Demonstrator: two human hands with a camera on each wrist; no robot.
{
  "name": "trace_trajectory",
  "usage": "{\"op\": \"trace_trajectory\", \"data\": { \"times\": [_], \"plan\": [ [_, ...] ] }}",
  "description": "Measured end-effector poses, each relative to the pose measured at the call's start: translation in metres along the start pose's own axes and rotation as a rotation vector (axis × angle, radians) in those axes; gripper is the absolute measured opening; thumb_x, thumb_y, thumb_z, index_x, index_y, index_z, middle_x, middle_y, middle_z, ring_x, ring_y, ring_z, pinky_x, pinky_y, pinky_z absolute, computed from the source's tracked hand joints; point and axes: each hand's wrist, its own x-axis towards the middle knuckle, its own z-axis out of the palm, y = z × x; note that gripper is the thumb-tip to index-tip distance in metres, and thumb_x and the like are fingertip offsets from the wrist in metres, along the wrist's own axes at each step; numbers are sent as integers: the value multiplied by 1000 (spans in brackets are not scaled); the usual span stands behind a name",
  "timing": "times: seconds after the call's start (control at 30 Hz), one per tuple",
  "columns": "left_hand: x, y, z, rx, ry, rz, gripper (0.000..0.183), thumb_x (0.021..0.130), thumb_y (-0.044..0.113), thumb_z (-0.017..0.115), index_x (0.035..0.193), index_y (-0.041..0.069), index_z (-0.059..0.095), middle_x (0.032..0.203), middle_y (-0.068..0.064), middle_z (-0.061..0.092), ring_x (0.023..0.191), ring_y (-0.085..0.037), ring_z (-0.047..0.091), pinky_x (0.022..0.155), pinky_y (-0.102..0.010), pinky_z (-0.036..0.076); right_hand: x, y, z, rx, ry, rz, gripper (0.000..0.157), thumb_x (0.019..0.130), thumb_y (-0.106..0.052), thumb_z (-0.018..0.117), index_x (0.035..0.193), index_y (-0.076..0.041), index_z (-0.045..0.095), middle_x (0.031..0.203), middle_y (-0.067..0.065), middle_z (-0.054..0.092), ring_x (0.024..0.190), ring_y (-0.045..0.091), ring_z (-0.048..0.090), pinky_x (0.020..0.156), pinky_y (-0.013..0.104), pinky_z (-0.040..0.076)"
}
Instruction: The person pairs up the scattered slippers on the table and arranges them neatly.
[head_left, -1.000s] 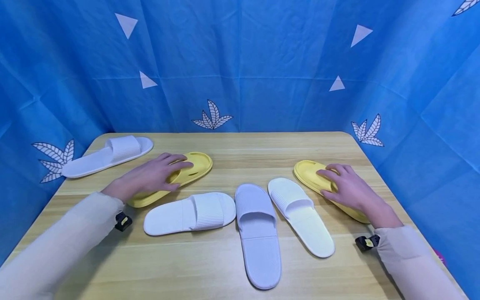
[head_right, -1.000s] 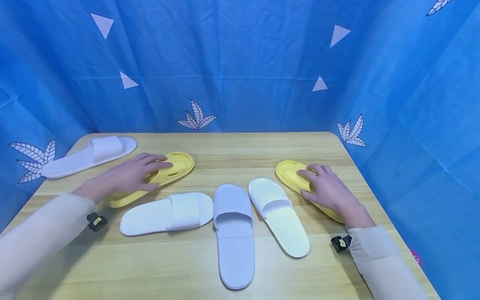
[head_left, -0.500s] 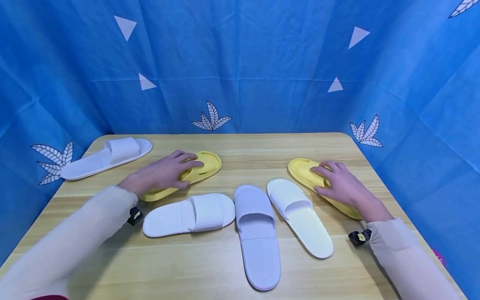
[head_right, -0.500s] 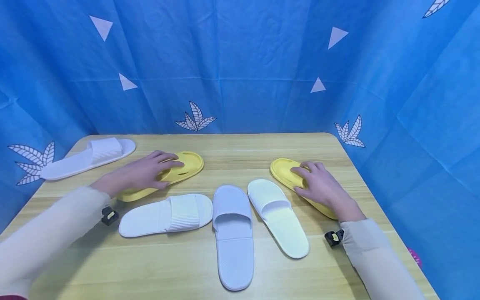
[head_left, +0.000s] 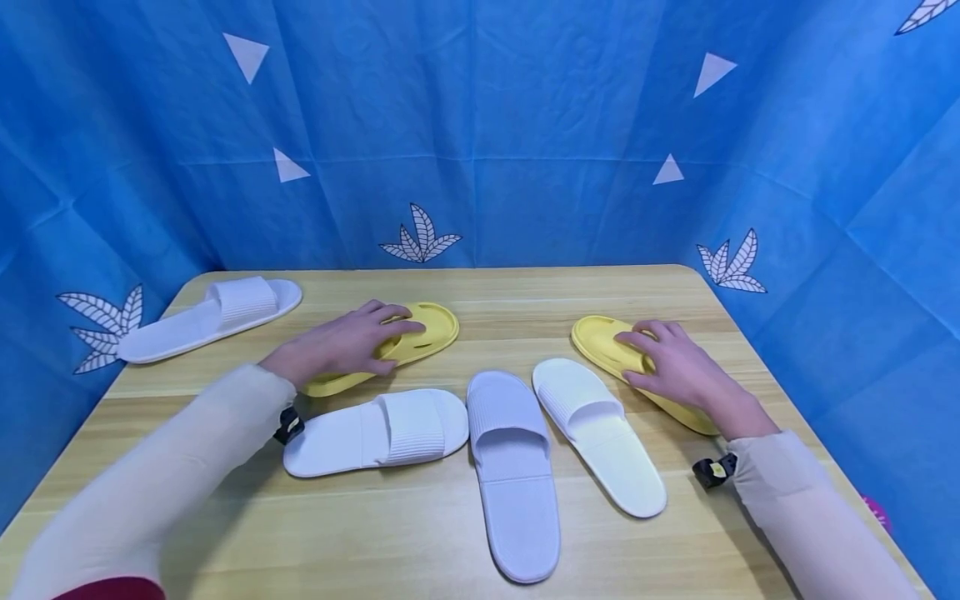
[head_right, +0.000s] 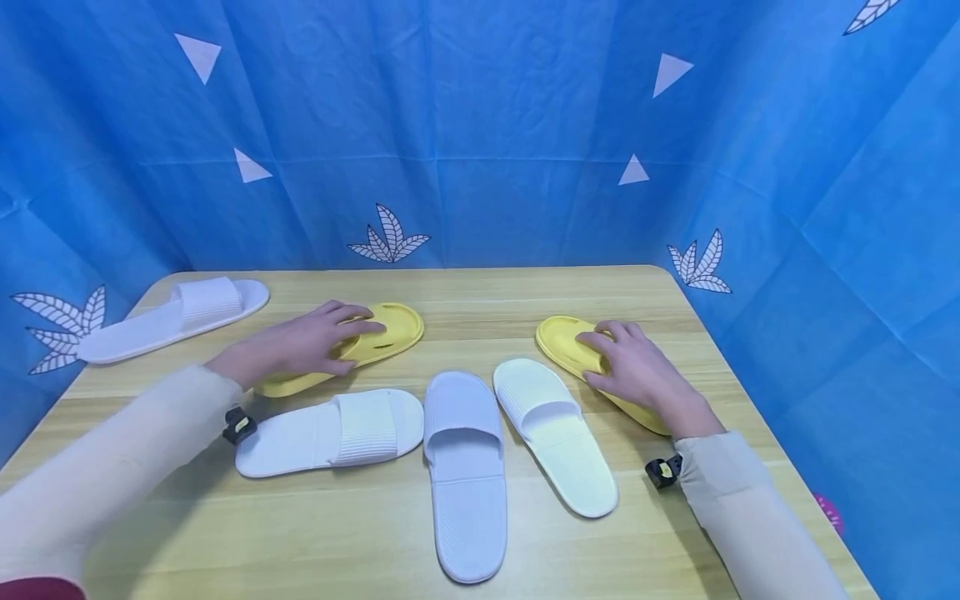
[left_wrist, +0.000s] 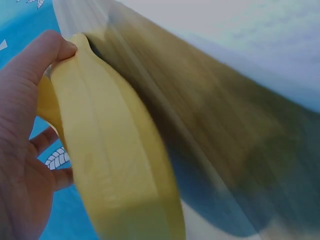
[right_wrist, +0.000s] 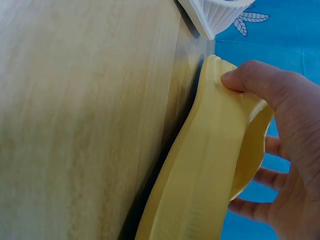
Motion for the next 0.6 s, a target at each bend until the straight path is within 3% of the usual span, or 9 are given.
{"op": "trace_trajectory", "data": {
  "times": [0.4,0.6],
  "plan": [
    [9,1,0,-14,3,41,65,87,35,74,146,31,46,149,-9,38,136,-33,33,107,-56,35,2,-1,1,8,0,-1,58,88,-37,70,140,-17,53,137,19,45,125,46,38,94,64,41],
    [15,-6,2,-70,-34,21,70,87,39,72,149,35,41,154,-10,30,140,-35,27,105,-61,34,2,-1,1,1,2,-7,59,88,-37,70,140,-16,52,137,19,45,125,46,38,95,64,41]
  ]
}}
